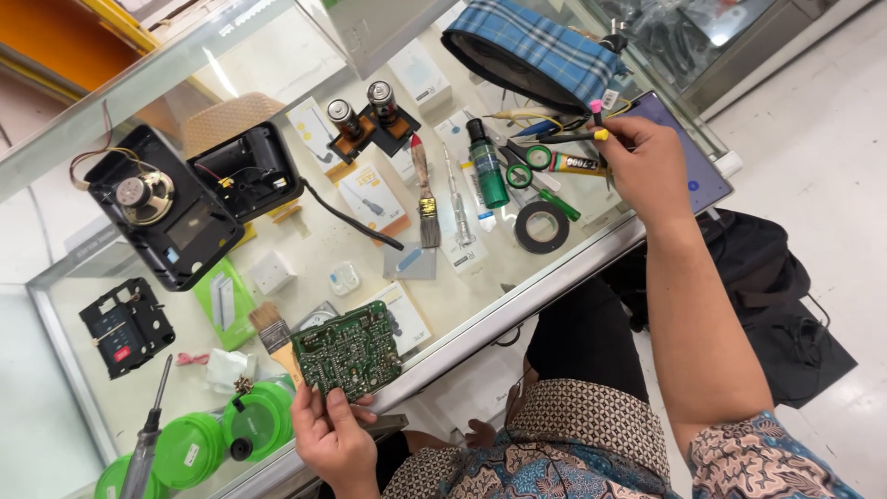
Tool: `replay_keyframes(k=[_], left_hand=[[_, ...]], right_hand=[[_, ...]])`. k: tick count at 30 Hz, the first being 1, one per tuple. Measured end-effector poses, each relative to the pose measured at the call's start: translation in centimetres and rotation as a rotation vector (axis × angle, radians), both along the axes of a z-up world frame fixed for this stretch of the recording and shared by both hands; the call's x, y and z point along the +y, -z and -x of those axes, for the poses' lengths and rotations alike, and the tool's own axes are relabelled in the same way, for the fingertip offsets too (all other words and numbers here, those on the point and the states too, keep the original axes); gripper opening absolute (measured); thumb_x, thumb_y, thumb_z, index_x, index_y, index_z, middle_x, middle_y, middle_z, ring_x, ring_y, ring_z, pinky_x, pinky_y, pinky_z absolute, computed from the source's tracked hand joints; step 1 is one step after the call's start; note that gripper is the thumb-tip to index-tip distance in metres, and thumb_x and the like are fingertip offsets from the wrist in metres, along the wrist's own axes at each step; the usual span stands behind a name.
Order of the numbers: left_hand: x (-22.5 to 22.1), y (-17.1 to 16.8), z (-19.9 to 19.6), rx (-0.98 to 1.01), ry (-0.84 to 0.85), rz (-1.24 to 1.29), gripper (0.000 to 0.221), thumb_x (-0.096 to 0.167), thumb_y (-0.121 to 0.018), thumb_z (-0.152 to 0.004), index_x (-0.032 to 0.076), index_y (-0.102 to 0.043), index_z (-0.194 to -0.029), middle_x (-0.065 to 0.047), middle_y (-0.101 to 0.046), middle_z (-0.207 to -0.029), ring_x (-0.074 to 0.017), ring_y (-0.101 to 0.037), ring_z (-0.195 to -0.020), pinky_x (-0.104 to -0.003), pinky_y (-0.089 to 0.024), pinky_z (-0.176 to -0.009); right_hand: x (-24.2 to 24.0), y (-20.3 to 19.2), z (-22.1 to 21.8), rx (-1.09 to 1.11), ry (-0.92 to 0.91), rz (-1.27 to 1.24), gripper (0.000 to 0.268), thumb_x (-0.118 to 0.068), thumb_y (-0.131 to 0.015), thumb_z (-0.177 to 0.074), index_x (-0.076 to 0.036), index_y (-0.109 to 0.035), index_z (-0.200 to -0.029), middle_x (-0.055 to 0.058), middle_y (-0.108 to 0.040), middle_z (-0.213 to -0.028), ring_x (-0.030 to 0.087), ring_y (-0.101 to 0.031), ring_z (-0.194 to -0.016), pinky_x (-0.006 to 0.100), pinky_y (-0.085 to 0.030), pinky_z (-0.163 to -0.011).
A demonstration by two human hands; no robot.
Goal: Cleaning and inspecting a circuit board using a brush and small hand tools
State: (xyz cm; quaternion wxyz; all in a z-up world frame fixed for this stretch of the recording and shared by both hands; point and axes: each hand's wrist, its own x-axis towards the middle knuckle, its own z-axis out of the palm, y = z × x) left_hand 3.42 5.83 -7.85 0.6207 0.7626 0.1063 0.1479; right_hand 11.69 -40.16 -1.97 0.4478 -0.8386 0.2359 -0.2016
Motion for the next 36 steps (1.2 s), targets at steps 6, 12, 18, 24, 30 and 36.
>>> replay_keyframes(k=[6, 12, 18, 24, 30, 36], left_hand=[[0.0, -0.1, 0.0, -0.007, 0.015, 0.004, 0.038, 0.009, -0.055, -0.103, -0.009, -0.047, -0.135, -0.022, -0.068, -0.106, -0.0258, -0.064, -0.048, -0.028, -0.05, -0.044], [0.0, -0.1, 0.0, 0.004, 0.01, 0.004, 0.038, 0.008, -0.055, -0.103, -0.01, -0.046, -0.135, -0.024, -0.067, -0.109, -0.0261, -0.063, -0.048, -0.028, -0.05, -0.045], [-0.2, -0.4, 0.0, 0.002, 0.005, -0.022, 0.035, 0.008, -0.055, -0.103, -0.009, -0.049, -0.133, -0.022, -0.069, -0.106, -0.0247, -0.063, -0.049, -0.028, -0.05, -0.046], [0.1, 0.2, 0.0, 0.011, 0.007, 0.003, 0.038, 0.006, -0.054, -0.103, -0.01, -0.045, -0.137, -0.025, -0.067, -0.112, -0.0267, -0.063, -0.049, -0.029, -0.049, -0.045], [0.2, 0.2, 0.0, 0.003, 0.011, 0.003, 0.035, 0.007, -0.055, -0.103, -0.008, -0.046, -0.134, -0.023, -0.067, -0.11, -0.026, -0.063, -0.049, -0.028, -0.049, -0.043], [0.2, 0.3, 0.0, 0.001, 0.027, 0.003, 0.036, 0.009, -0.055, -0.103, -0.008, -0.046, -0.133, -0.022, -0.068, -0.105, -0.0253, -0.064, -0.05, -0.027, -0.05, -0.044]], right_hand=[[1.1, -2.6, 1.5, 0.15, 0.027, -0.096, 0.02, -0.022, -0.078, -0.095, -0.013, -0.079, -0.113, -0.005, -0.071, -0.089, 0.004, -0.052, -0.073, 0.023, -0.039, -0.066], [0.8, -1.7, 2.1, 0.07, 0.016, 0.087, 0.02, -0.02, -0.073, -0.101, -0.005, -0.077, -0.115, 0.004, -0.076, -0.102, 0.012, -0.064, -0.084, 0.028, -0.049, -0.076], [0.3, -2.5, 2.9, 0.1, 0.056, 0.087, 0.018, -0.02, -0.07, -0.105, -0.009, -0.078, -0.117, -0.003, -0.069, -0.087, 0.008, -0.051, -0.073, 0.028, -0.043, -0.067], [0.5, -4.9, 2.3, 0.062, -0.182, 0.337, 0.027, -0.01, -0.059, -0.11, -0.003, -0.073, -0.132, 0.008, -0.063, -0.097, 0.027, -0.054, -0.088, 0.04, -0.04, -0.072], [-1.6, -0.5, -0.8, 0.278, -0.333, 0.757, 0.029, -0.013, -0.058, -0.106, -0.007, -0.076, -0.128, 0.013, -0.068, -0.106, 0.039, -0.055, -0.092, 0.047, -0.049, -0.08], [0.7, -2.9, -1.5, 0.42, -0.239, 0.619, 0.006, -0.017, -0.07, -0.1, -0.013, -0.069, -0.097, 0.009, -0.071, -0.09, 0.035, -0.061, -0.093, 0.052, -0.047, -0.063]])
